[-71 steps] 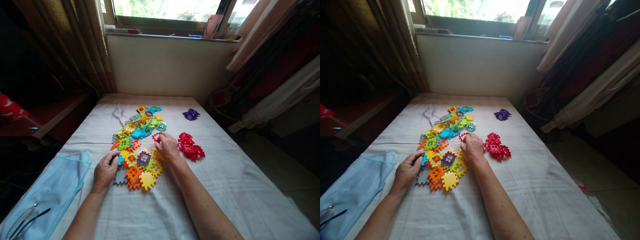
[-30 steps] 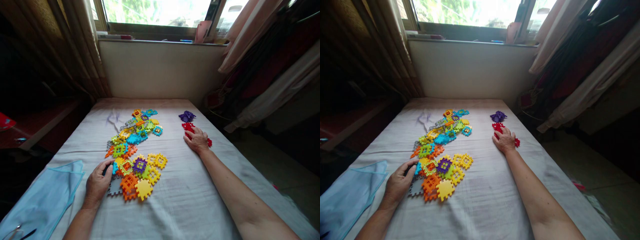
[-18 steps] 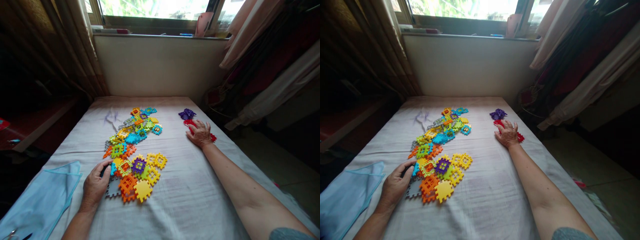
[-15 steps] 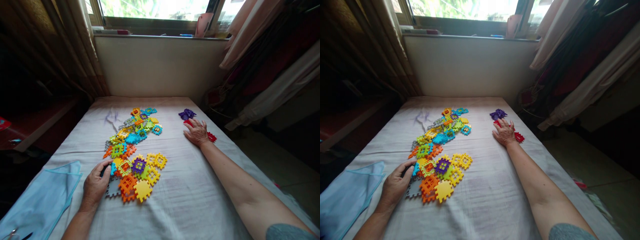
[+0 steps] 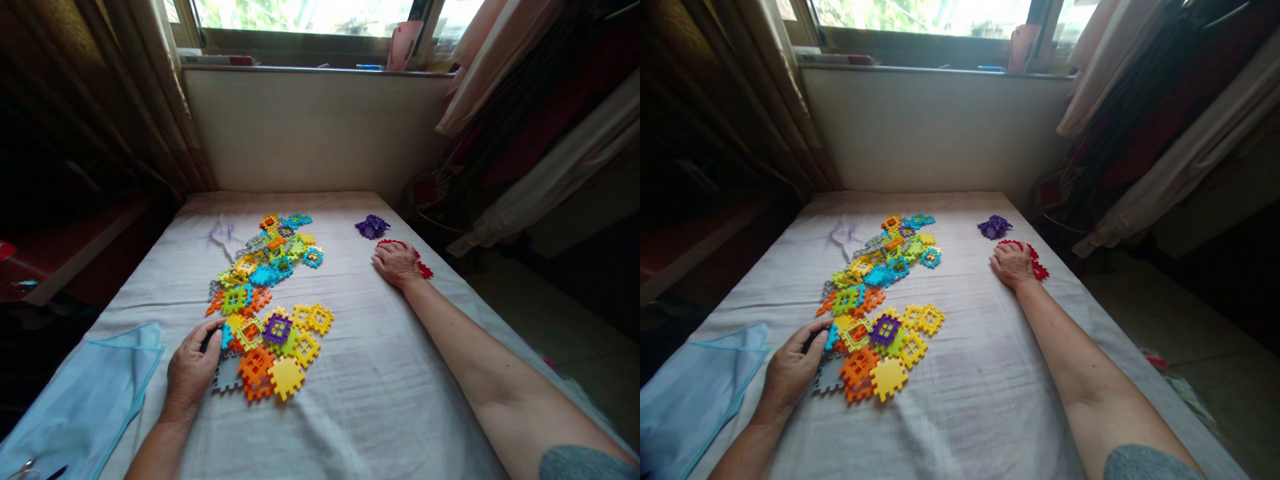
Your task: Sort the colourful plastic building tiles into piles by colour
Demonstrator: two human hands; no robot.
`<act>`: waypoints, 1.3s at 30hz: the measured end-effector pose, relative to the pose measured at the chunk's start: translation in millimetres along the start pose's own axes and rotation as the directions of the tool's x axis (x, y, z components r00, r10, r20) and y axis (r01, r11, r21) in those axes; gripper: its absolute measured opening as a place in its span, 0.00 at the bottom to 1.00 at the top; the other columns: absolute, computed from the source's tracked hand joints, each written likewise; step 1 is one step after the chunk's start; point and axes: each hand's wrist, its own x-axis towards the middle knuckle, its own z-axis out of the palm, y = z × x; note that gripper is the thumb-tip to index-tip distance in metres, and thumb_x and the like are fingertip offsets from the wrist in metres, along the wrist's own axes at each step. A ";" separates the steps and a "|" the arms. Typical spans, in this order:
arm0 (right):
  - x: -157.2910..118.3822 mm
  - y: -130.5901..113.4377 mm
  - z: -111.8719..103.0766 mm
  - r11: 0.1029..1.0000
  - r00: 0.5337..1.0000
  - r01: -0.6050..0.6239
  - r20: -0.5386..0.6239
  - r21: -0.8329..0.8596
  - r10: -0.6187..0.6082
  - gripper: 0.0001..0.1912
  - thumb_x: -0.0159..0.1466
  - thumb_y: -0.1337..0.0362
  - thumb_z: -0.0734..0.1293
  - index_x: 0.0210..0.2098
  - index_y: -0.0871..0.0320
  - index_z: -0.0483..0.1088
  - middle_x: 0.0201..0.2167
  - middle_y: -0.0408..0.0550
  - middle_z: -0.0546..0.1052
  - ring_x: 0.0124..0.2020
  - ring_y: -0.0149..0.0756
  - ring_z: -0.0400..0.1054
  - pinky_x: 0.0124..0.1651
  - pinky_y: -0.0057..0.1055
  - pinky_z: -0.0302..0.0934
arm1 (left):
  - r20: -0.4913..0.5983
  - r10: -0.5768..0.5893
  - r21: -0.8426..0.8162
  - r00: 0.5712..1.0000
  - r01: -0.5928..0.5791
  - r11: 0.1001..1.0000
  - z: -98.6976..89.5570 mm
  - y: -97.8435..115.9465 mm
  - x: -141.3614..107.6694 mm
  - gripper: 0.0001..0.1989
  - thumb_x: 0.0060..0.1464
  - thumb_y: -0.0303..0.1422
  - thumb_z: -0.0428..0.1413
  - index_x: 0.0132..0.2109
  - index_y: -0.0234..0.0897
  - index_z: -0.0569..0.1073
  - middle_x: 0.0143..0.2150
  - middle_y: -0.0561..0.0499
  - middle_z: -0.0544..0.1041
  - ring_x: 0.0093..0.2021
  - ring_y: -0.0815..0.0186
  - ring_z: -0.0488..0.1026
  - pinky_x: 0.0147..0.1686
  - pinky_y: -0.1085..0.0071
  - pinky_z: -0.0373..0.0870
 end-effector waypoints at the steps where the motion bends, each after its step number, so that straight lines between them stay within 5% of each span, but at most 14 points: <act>1: -5.5 0.6 -0.5 1.000 0.999 -0.019 -0.039 0.021 0.020 0.19 0.67 0.57 0.57 0.48 0.57 0.74 0.54 0.55 0.75 0.53 0.46 0.62 0.60 0.47 0.42 | 0.003 -0.002 0.001 1.000 0.002 1.000 -0.1 0.1 0.0 0.19 0.52 0.45 0.49 0.42 0.42 0.79 0.43 0.50 0.82 0.45 0.59 0.79 0.46 0.66 0.75; 5: -26.7 0.2 -2.4 0.970 0.967 -0.235 -0.082 0.067 0.240 0.26 0.66 0.50 0.57 0.58 0.54 0.67 0.64 0.57 0.64 0.62 0.53 0.53 0.62 0.55 0.40 | 0.002 -0.006 0.008 1.000 0.006 1.000 0.0 -0.3 0.0 0.19 0.52 0.45 0.49 0.42 0.42 0.79 0.44 0.50 0.82 0.45 0.58 0.79 0.46 0.65 0.75; 9: -32.0 1.4 -2.3 0.862 0.862 -0.498 0.163 0.098 0.480 0.33 0.64 0.43 0.57 0.63 0.52 0.62 0.68 0.60 0.55 0.65 0.56 0.48 0.59 0.63 0.46 | 0.004 -0.008 -0.001 1.000 0.008 1.000 -0.3 -0.3 0.4 0.19 0.52 0.45 0.49 0.42 0.42 0.79 0.43 0.50 0.82 0.45 0.58 0.79 0.45 0.65 0.75; 16: -5.9 8.8 7.2 0.805 0.803 -0.577 0.270 0.135 0.531 0.34 0.64 0.43 0.56 0.65 0.51 0.60 0.68 0.59 0.54 0.67 0.56 0.47 0.60 0.66 0.45 | 0.012 0.012 -0.003 1.000 -0.012 1.000 -0.4 -1.7 0.2 0.18 0.52 0.44 0.50 0.42 0.42 0.79 0.44 0.51 0.82 0.45 0.60 0.79 0.46 0.67 0.75; 19: -4.3 10.8 15.1 0.810 0.826 -0.559 0.201 0.179 0.526 0.34 0.62 0.42 0.58 0.62 0.52 0.64 0.66 0.62 0.58 0.64 0.58 0.49 0.58 0.67 0.45 | 0.014 0.019 0.003 1.000 -0.019 1.000 -0.6 -1.8 0.0 0.17 0.53 0.44 0.50 0.42 0.43 0.79 0.44 0.51 0.82 0.45 0.60 0.79 0.47 0.67 0.75; 26: -20.6 -1.2 18.0 0.913 0.906 -0.330 -0.190 0.238 0.377 0.26 0.62 0.53 0.61 0.56 0.57 0.70 0.61 0.63 0.63 0.61 0.60 0.53 0.60 0.67 0.39 | 0.016 0.021 -0.015 1.000 -0.020 1.000 -1.6 2.9 -0.5 0.17 0.53 0.42 0.50 0.42 0.41 0.78 0.43 0.50 0.82 0.45 0.60 0.79 0.48 0.66 0.74; 34: -39.3 -79.0 -2.2 0.888 0.958 -0.184 -0.124 0.421 0.258 0.23 0.64 0.58 0.58 0.54 0.61 0.71 0.56 0.61 0.72 0.56 0.49 0.64 0.58 0.46 0.58 | 0.006 0.032 -0.038 0.999 -0.032 0.999 -0.1 7.7 -2.1 0.17 0.54 0.41 0.49 0.42 0.40 0.78 0.43 0.50 0.82 0.45 0.61 0.79 0.48 0.67 0.74; 39: -61.9 -131.9 -17.5 0.773 0.994 -0.012 -0.078 0.634 0.079 0.18 0.65 0.59 0.59 0.48 0.55 0.75 0.46 0.52 0.80 0.48 0.42 0.72 0.55 0.40 0.64 | -0.047 0.176 0.010 0.983 -0.176 0.984 2.0 7.5 -3.4 0.17 0.57 0.42 0.48 0.43 0.39 0.77 0.47 0.47 0.80 0.50 0.59 0.76 0.54 0.62 0.71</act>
